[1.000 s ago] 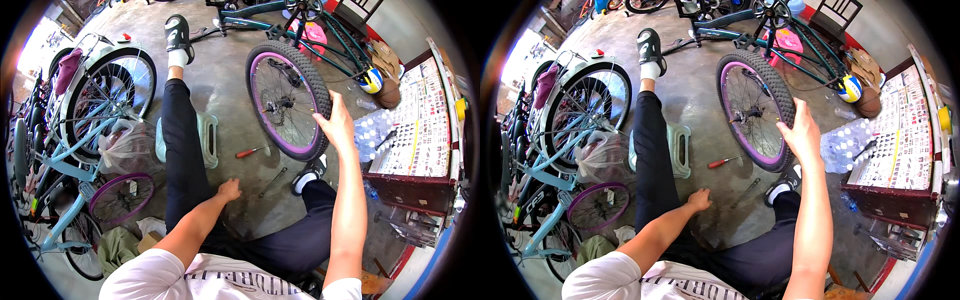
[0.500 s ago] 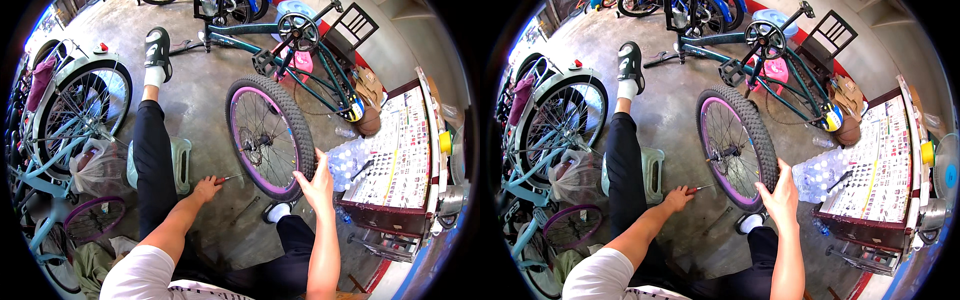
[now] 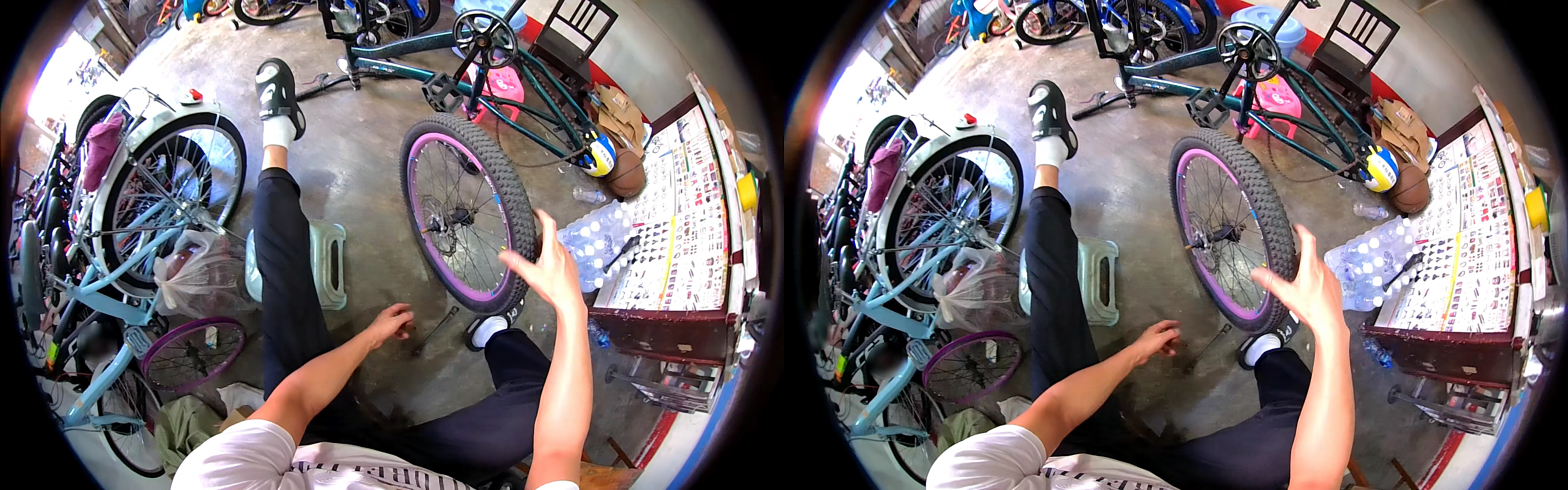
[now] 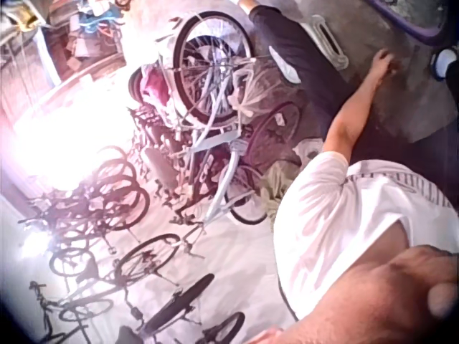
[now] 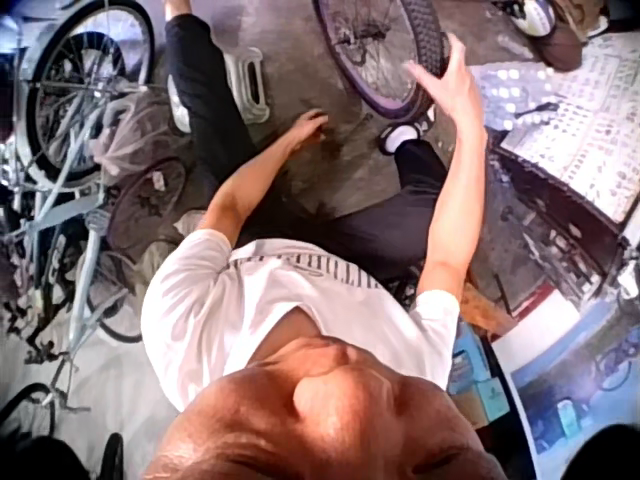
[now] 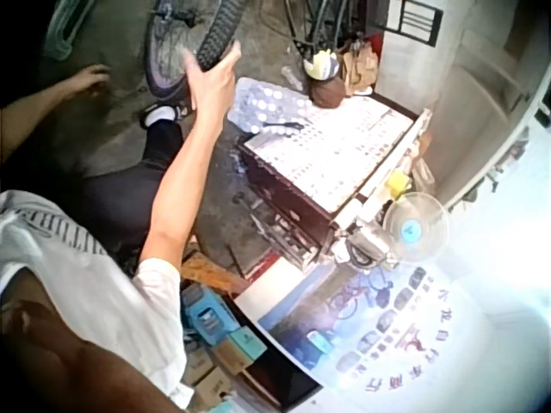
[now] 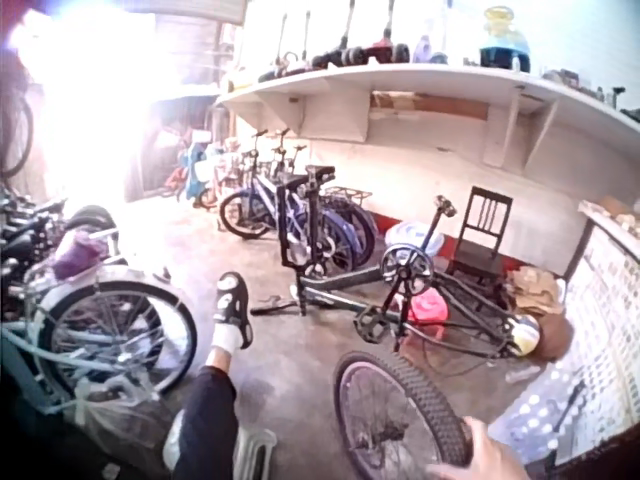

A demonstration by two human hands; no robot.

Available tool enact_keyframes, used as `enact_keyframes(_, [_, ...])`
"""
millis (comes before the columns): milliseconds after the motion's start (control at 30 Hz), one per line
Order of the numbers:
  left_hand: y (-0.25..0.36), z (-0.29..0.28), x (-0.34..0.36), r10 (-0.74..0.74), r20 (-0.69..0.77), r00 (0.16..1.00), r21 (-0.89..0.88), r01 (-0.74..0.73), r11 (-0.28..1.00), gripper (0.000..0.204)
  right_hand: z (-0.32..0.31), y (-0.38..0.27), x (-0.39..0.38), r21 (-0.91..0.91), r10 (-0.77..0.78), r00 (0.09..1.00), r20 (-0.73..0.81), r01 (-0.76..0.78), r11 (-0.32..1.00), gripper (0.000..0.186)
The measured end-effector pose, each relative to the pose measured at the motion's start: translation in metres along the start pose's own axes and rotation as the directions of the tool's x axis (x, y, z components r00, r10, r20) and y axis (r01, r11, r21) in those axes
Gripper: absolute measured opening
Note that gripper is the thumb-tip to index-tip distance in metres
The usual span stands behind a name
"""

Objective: The person wipes a tool with a cloth and then uses a screwdriver to work on a bicycle wheel.

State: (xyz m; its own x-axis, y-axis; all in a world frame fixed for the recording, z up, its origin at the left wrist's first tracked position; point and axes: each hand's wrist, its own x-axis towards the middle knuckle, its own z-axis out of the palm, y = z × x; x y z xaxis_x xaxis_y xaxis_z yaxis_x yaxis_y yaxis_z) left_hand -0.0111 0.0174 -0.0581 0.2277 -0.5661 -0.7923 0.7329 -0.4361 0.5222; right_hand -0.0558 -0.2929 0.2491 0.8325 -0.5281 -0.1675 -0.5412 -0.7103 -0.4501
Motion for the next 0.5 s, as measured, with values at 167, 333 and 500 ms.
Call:
enact_keyframes(167, [0.072, 0.025, -0.075, 0.318, 0.262, 0.911, -0.434, -0.183, 0.882, 0.058, 0.03, 0.01, 0.027, 0.041, -0.059, 0.969, -0.241, 0.071, 0.997, 0.08])
enact_keyframes(333, [0.136, 0.047, -0.163, 0.618, 0.014, 0.786, -0.071, -0.616, 0.785, 0.048, 0.029, 0.002, 0.029, 0.036, 0.017, 0.981, -0.194, -0.01, 0.999, 0.066])
enact_keyframes(500, [0.156, 0.049, -0.189, 0.792, -0.145, 0.593, 0.191, -0.768, 0.611, 0.033, 0.034, -0.017, 0.022, 0.014, -0.009, 0.988, -0.153, 0.011, 1.0, 0.063])
